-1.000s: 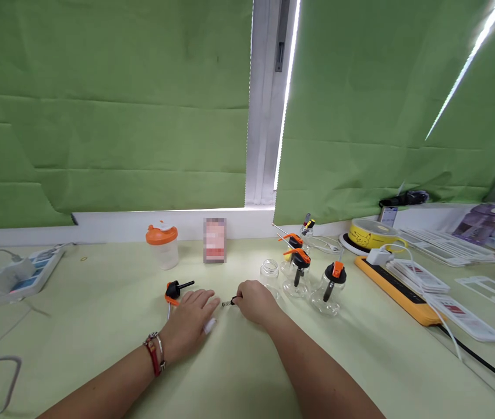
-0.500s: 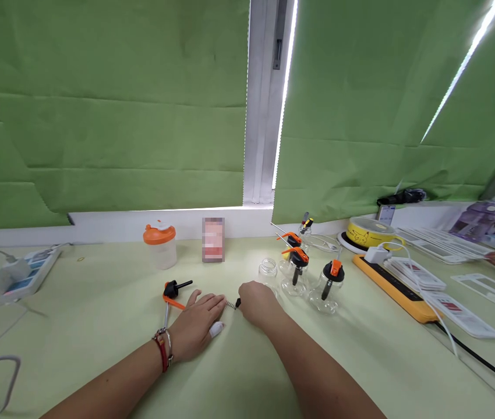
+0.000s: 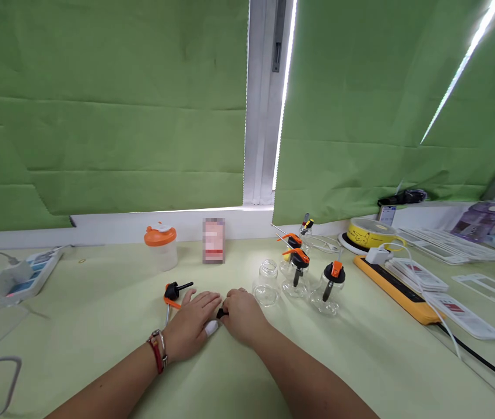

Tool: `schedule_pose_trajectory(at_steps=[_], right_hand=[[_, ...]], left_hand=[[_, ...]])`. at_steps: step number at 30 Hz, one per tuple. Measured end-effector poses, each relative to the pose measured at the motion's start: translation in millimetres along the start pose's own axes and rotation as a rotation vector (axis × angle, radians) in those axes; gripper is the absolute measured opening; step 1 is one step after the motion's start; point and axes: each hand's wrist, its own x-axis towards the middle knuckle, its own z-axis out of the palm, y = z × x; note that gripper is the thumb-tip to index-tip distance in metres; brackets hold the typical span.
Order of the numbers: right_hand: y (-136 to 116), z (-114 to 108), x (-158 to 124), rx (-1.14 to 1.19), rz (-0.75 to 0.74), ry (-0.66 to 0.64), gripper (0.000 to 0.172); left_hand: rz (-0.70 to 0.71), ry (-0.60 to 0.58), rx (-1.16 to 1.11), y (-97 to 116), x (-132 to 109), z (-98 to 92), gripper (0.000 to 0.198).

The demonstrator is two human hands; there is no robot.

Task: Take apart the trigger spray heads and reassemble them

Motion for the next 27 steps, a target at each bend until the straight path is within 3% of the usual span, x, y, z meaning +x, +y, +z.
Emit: schedule_pose_trajectory(at_steps=[3, 6, 8, 10, 14, 19, 22, 27], right_hand=[[1, 8, 3, 0.030, 0.002, 0.013, 0.010], [4, 9, 5, 0.060, 0.040, 0.022, 0.010], [6, 7, 4, 0.084, 0.073, 0.030, 0.011], [7, 5, 4, 0.102, 0.106, 0.034, 0.013], [11, 3, 4, 0.117, 0.149, 0.036, 0.017], [18, 4, 5, 0.163, 0.151, 0.025, 0.025], [20, 4, 5, 0.156, 0.075, 0.006, 0.034], [21, 3, 5, 0.141, -0.013, -0.033, 0.026]], left_hand=[[-0.170, 0.130, 0.095, -17, -4, -10.0, 0.042], [-0.520, 0.290, 0.171, -37, -9, -21.0, 0.045], [-0.701, 0.294, 0.148, -48, -13, -26.8, 0.051], [-0.815, 0.204, 0.076, -56, -16, -30.4, 0.050], [-0.834, 0.049, -0.084, -62, -18, -32.0, 0.028], [-0.829, 0.089, -0.133, -67, -19, -27.8, 0.024], [-0.833, 0.101, -0.152, -72, -19, -24.4, 0.026], [-0.821, 0.121, -0.159, -71, -20, -22.9, 0.031]])
